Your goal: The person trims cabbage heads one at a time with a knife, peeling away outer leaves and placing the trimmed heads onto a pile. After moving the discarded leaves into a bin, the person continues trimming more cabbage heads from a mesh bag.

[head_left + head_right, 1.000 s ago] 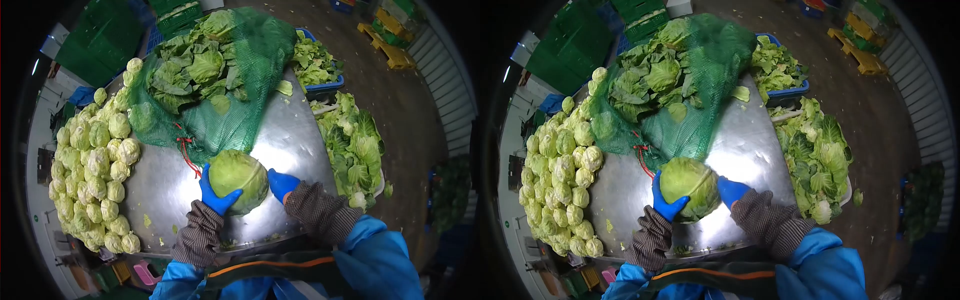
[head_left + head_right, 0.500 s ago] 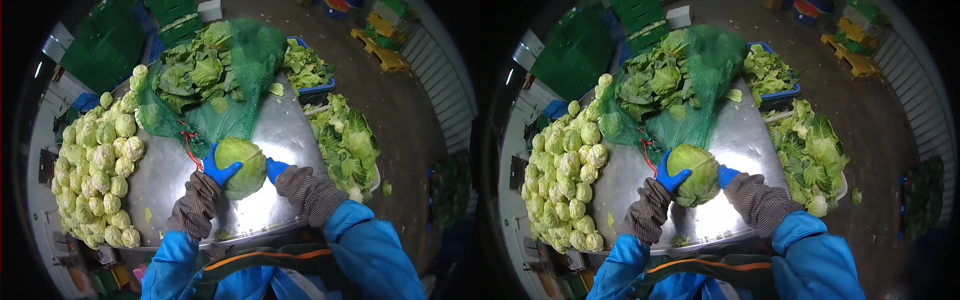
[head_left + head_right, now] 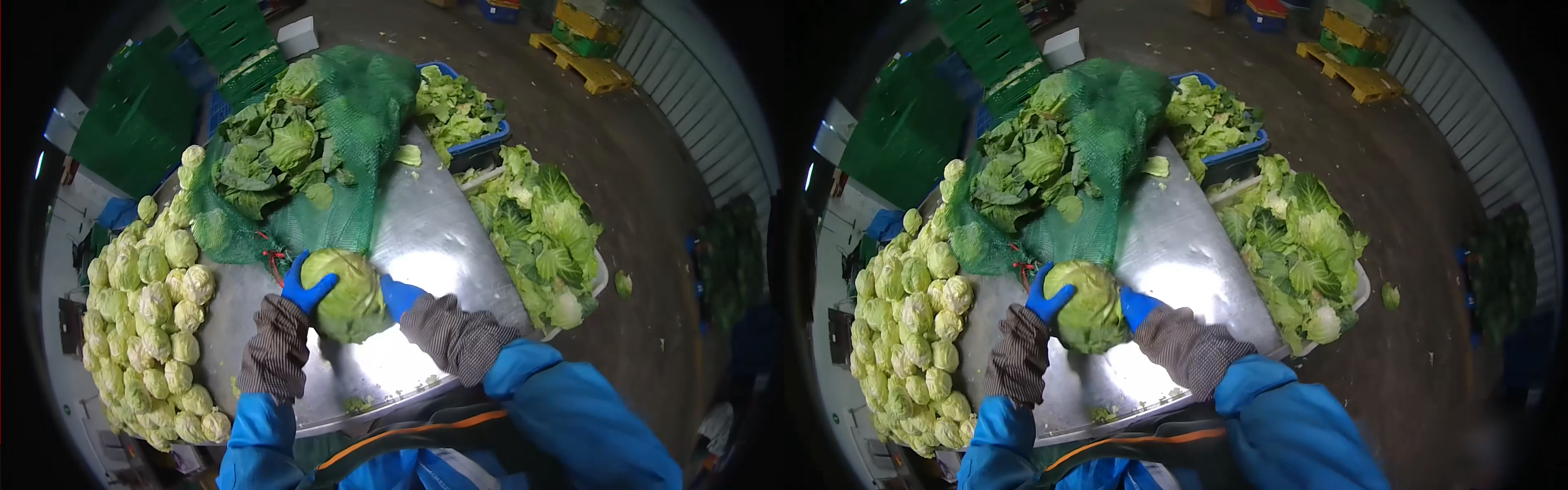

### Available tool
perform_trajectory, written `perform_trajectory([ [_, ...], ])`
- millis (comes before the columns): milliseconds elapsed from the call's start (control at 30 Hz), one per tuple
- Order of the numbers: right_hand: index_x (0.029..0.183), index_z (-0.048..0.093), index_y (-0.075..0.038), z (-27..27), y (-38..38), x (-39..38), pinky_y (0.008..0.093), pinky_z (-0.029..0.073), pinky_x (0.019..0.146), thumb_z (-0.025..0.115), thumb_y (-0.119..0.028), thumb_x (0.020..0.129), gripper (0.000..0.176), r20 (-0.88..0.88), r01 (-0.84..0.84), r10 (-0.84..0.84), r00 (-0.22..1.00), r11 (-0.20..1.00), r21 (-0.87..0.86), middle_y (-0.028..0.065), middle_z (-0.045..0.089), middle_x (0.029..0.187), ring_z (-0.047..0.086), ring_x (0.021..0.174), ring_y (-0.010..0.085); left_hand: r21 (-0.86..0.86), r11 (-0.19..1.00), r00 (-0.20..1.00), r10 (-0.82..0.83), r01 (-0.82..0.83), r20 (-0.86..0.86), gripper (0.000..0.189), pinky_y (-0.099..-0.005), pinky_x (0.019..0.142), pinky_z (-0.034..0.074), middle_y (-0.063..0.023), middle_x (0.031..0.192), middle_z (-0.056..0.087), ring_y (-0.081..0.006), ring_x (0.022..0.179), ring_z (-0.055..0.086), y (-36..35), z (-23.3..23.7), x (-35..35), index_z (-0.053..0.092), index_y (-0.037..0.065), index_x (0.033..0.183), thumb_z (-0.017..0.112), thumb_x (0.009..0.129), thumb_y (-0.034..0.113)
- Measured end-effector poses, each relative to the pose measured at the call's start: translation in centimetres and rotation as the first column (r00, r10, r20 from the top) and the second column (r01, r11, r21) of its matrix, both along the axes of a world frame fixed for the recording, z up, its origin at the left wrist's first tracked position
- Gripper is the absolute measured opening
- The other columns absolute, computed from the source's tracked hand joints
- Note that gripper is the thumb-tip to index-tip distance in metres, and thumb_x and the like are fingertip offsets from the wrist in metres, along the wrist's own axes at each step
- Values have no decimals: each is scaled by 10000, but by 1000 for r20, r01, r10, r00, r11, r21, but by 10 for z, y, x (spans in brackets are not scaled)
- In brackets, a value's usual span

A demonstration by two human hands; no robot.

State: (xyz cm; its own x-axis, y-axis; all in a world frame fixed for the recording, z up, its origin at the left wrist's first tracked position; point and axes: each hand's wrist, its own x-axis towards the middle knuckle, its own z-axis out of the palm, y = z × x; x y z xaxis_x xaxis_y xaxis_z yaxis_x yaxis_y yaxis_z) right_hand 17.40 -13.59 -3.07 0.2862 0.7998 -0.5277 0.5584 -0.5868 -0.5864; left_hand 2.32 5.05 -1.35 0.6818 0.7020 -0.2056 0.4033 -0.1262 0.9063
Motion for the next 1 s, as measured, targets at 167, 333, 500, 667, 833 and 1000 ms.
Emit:
perform_trajectory([
  [167,1293,430,-42,-4,2,-4,448,465,908,384,-265,948,413,-3,-26,26,1000,1000,3,256,598,1105,593,1030,379,111,981,985,-166,160,45,851,-372,963,438,-168,1231,526,-258,1113,540,19,-21,-16,312,2,1389,792,722,223],
  [333,1310,411,-45,0,10,5,446,471,906,404,-242,944,416,-9,-38,38,999,999,-4,257,599,1100,601,1022,372,219,972,997,-74,80,-36,882,-381,991,411,-199,1268,470,-282,1162,497,1,-10,-22,345,-16,1371,808,681,279],
  [500,1328,392,-48,-13,4,5,443,477,904,424,-220,940,426,-5,-73,73,997,997,35,258,600,1095,608,1015,365,102,993,959,-81,55,270,1019,-403,1067,326,-216,1373,354,-310,1259,410,-12,-28,-64,253,-12,1414,827,648,337],
  [667,1407,291,-83,2,-13,-11,443,469,920,461,-232,918,539,-48,-89,88,995,996,-23,249,595,1120,590,1045,376,22,992,987,-127,125,101,1016,-412,1067,330,-179,1424,341,-285,1280,407,-56,33,-97,156,20,1450,782,716,341],
  [833,1370,384,-152,2,-37,-33,445,507,779,537,-254,880,524,-68,113,-101,992,972,204,231,640,960,630,876,390,-76,981,968,187,-177,167,915,-393,1012,403,-197,1334,439,-263,1204,479,-59,-10,-101,293,-35,1361,823,672,253],
  [1000,1260,439,-71,-48,-64,37,413,499,691,544,-223,862,439,-180,441,-403,897,822,360,191,622,874,617,785,330,-409,912,870,206,-5,449,870,-406,1007,402,-166,1305,458,-271,1195,472,-80,-26,-93,264,16,1393,758,717,252],
])
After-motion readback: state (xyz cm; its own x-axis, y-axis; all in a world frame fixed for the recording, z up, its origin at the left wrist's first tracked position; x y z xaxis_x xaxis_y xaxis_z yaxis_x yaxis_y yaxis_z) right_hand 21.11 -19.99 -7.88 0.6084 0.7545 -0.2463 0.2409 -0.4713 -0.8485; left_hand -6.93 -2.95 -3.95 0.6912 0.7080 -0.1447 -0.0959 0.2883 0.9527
